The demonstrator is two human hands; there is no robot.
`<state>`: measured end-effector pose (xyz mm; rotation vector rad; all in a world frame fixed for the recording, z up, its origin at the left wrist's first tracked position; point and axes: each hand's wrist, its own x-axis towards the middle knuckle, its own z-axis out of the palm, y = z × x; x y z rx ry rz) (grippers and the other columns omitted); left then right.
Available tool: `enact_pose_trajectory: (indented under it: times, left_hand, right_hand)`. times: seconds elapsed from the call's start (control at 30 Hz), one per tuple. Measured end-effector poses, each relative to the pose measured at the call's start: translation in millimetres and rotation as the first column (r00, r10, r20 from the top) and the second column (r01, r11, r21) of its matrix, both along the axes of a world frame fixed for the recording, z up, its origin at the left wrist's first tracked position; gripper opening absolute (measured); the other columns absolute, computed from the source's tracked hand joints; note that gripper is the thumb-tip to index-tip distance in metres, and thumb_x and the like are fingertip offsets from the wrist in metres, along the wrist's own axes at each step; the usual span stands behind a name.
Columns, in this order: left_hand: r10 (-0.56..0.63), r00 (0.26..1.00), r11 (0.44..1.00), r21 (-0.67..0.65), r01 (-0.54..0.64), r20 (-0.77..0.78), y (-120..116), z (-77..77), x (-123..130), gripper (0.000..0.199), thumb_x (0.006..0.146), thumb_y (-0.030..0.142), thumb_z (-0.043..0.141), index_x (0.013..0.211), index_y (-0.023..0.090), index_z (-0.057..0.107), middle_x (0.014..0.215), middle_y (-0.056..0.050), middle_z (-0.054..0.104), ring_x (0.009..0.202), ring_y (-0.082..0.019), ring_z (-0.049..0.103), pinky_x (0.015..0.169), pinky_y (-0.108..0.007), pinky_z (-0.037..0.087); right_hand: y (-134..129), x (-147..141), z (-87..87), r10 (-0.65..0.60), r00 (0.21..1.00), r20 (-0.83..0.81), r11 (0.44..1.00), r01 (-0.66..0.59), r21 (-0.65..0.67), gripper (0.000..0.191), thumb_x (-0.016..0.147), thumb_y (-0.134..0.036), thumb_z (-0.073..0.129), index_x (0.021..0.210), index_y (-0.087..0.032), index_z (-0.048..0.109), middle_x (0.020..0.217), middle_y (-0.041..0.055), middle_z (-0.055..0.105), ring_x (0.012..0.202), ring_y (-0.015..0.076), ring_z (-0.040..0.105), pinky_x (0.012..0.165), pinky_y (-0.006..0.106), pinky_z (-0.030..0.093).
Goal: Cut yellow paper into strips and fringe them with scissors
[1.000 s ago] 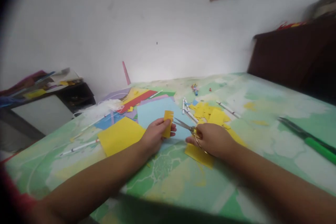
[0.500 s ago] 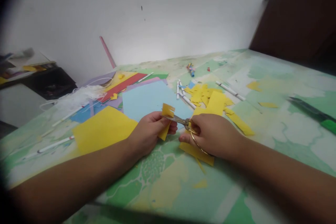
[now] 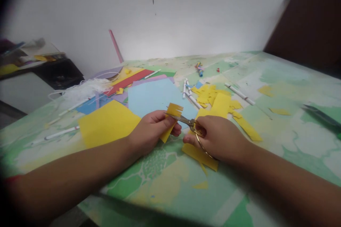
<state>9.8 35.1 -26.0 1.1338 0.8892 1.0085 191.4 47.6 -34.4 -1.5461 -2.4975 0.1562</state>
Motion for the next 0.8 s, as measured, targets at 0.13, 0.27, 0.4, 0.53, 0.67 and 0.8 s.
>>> enact_pose_trajectory:
  times: [0.13,0.27,0.4,0.53,0.67,0.8]
  left_hand:
    - [0.0,1.0,1.0,-0.002,0.0,-0.016,-2,1.0,0,0.02,0.068,0.032,0.056,0.069,0.011,0.055,0.06,-0.001,0.059,0.055,-0.008,0.055,0.056,-0.022,0.044]
    - [0.02,1.0,1.0,0.01,-0.02,-0.02,-2,-0.2,1,0.021,0.069,0.032,0.056,0.067,0.012,0.053,0.058,0.0,0.058,0.051,-0.008,0.054,0.054,-0.022,0.044]
    - [0.049,0.998,0.999,0.014,-0.049,-0.042,-1,-2.3,2,0.018,0.07,0.031,0.054,0.069,0.013,0.052,0.058,0.0,0.058,0.048,-0.007,0.053,0.053,-0.023,0.045]
    - [0.072,0.997,0.997,0.043,-0.071,-0.041,-3,-2.2,3,0.016,0.07,0.03,0.053,0.071,0.015,0.052,0.059,0.001,0.058,0.047,-0.007,0.053,0.051,-0.022,0.045]
    - [0.083,0.995,0.995,0.064,-0.079,-0.056,-6,0.5,3,0.018,0.07,0.032,0.053,0.069,0.014,0.053,0.062,0.0,0.059,0.047,-0.006,0.053,0.049,-0.021,0.045]
    - [0.095,0.992,0.993,0.08,-0.088,-0.088,-6,1.5,2,0.019,0.07,0.033,0.053,0.069,0.013,0.054,0.063,-0.001,0.059,0.048,-0.006,0.053,0.05,-0.021,0.045]
  right_hand:
    - [-1,-2,1.0,-0.002,1.0,0.002,1.0,0.002,0.027,0.036,0.068,-0.053,0.044,0.055,-0.02,0.038,0.051,-0.0001,0.046,0.046,0.011,0.038,0.044,0.024,0.022]
    - [-4,-6,4.7,-0.022,1.0,0.011,0.999,0.021,0.034,0.037,0.068,-0.053,0.044,0.054,-0.019,0.038,0.051,-0.0005,0.046,0.047,0.0109,0.038,0.044,0.023,0.021]
    - [-5,-9,6.4,-0.05,0.998,0.029,0.998,0.049,0.038,0.039,0.068,-0.056,0.043,0.054,-0.019,0.038,0.051,-0.0005,0.046,0.047,0.0106,0.038,0.044,0.023,0.02]
    - [-6,-10,7.1,-0.063,0.997,0.036,0.998,0.062,0.027,0.039,0.069,-0.055,0.042,0.054,-0.019,0.038,0.049,-0.0008,0.045,0.046,0.0106,0.038,0.043,0.023,0.02]
    - [-8,-10,7.3,-0.058,0.998,0.023,0.998,0.058,0.019,0.041,0.069,-0.058,0.04,0.055,-0.019,0.039,0.05,-0.0008,0.046,0.046,0.0107,0.038,0.043,0.023,0.02]
    - [-7,-9,6.7,-0.059,0.998,0.016,0.998,0.058,0.032,0.042,0.068,-0.059,0.04,0.054,-0.019,0.04,0.049,-0.0008,0.046,0.045,0.0104,0.038,0.043,0.023,0.02]
